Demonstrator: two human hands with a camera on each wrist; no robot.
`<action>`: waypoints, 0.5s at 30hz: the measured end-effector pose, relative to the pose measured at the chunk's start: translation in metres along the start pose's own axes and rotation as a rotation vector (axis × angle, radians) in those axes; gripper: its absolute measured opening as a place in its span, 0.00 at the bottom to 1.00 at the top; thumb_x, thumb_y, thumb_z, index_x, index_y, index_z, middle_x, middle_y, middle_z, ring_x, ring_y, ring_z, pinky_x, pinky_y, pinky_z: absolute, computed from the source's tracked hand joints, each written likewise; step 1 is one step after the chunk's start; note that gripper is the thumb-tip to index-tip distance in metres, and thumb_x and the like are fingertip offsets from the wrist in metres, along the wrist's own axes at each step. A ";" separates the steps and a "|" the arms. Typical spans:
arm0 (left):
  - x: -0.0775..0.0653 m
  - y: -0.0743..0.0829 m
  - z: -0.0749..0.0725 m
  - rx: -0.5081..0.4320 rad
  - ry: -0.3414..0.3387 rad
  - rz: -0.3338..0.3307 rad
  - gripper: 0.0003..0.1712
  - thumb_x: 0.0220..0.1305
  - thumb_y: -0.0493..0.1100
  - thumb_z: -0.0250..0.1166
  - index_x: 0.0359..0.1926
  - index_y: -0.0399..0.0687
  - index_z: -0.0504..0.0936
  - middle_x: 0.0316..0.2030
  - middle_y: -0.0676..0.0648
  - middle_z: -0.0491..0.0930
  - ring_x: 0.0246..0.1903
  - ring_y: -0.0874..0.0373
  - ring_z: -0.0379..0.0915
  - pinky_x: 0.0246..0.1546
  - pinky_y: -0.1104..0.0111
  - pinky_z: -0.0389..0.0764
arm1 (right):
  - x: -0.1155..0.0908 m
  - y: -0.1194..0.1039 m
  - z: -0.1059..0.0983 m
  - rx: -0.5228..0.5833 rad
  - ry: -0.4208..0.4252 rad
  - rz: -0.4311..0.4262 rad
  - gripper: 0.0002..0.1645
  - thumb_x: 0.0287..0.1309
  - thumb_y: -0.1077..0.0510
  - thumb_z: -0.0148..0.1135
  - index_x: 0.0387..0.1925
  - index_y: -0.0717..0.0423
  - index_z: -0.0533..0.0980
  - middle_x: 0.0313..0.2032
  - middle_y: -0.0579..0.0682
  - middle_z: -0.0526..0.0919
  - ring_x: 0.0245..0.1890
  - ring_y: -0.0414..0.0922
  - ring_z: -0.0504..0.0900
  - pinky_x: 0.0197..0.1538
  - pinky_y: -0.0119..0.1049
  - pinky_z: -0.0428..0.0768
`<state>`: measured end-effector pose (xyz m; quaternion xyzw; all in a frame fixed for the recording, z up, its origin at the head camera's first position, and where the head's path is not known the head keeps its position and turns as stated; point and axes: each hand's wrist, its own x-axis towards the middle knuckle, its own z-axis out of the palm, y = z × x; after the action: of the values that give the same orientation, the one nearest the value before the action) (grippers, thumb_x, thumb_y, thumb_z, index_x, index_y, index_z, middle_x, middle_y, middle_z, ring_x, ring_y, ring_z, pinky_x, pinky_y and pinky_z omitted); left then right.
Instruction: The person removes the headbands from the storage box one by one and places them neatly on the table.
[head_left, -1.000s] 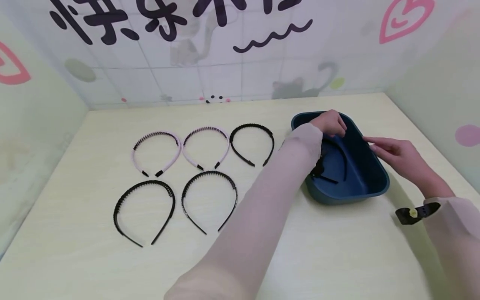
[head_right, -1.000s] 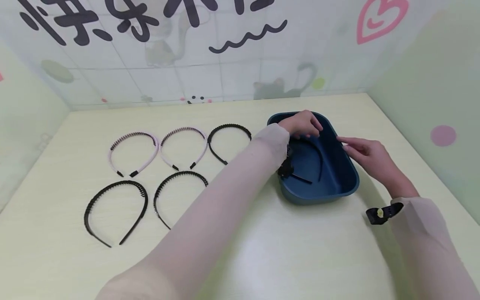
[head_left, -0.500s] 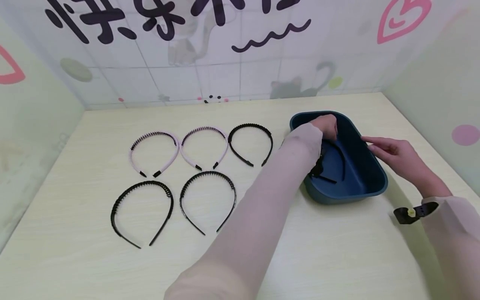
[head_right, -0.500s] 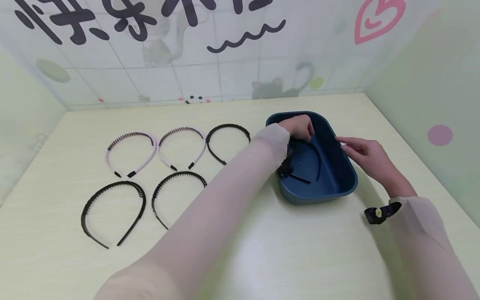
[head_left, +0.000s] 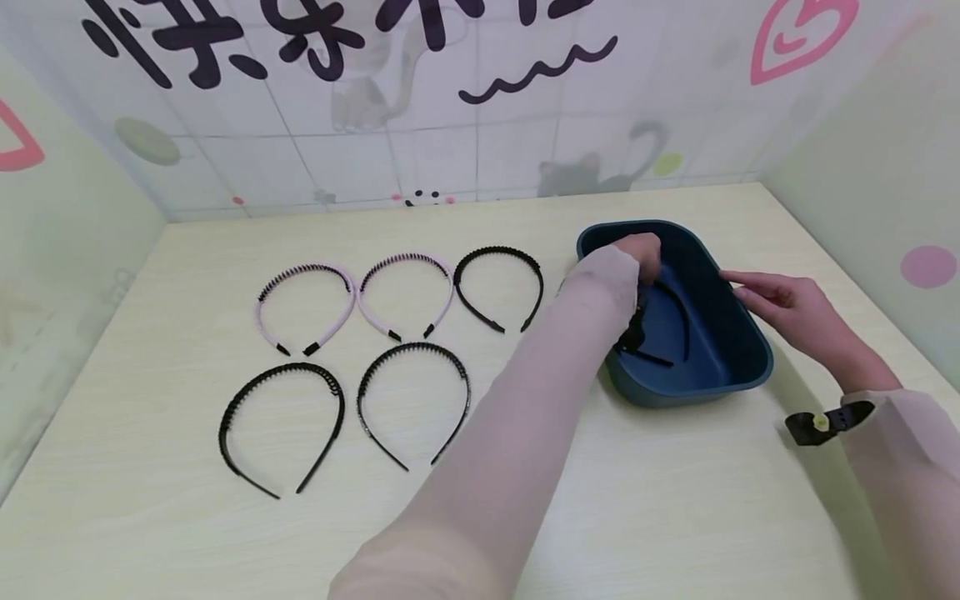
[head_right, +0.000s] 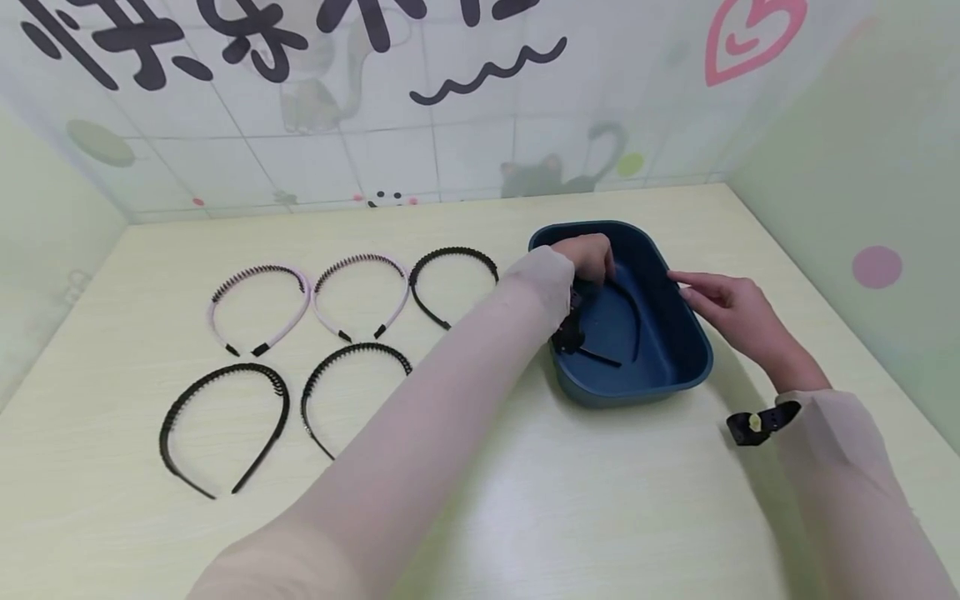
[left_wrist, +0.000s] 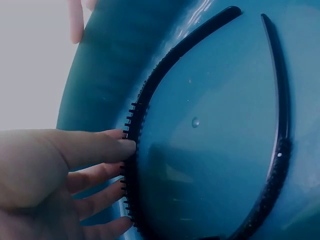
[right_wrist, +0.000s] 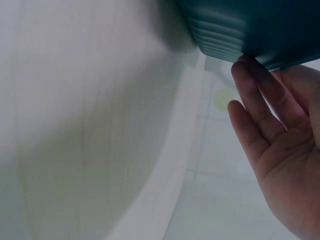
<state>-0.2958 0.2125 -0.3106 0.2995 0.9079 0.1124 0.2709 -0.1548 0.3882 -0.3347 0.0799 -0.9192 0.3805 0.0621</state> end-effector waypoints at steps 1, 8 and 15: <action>0.000 -0.001 0.000 -0.014 0.002 0.004 0.05 0.65 0.38 0.54 0.32 0.46 0.74 0.34 0.52 0.67 0.30 0.61 0.60 0.27 0.76 0.62 | 0.000 0.000 0.000 0.002 0.000 -0.002 0.21 0.63 0.60 0.53 0.56 0.66 0.71 0.41 0.22 0.73 0.40 0.20 0.72 0.40 0.14 0.68; 0.006 -0.009 0.003 -0.111 0.063 0.010 0.07 0.63 0.41 0.59 0.33 0.47 0.83 0.38 0.53 0.73 0.34 0.61 0.64 0.33 0.77 0.66 | 0.001 -0.001 0.000 -0.008 0.002 -0.008 0.21 0.63 0.61 0.53 0.56 0.66 0.71 0.40 0.22 0.74 0.39 0.21 0.72 0.39 0.14 0.68; 0.013 -0.010 0.006 -0.134 0.112 -0.026 0.07 0.58 0.42 0.65 0.37 0.50 0.86 0.41 0.54 0.77 0.40 0.63 0.68 0.40 0.79 0.67 | 0.001 -0.001 -0.001 -0.003 0.003 -0.014 0.21 0.63 0.61 0.53 0.55 0.66 0.71 0.40 0.23 0.74 0.39 0.21 0.73 0.39 0.14 0.69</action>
<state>-0.3057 0.2127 -0.3244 0.2619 0.9159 0.1860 0.2407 -0.1554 0.3882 -0.3335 0.0854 -0.9192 0.3787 0.0661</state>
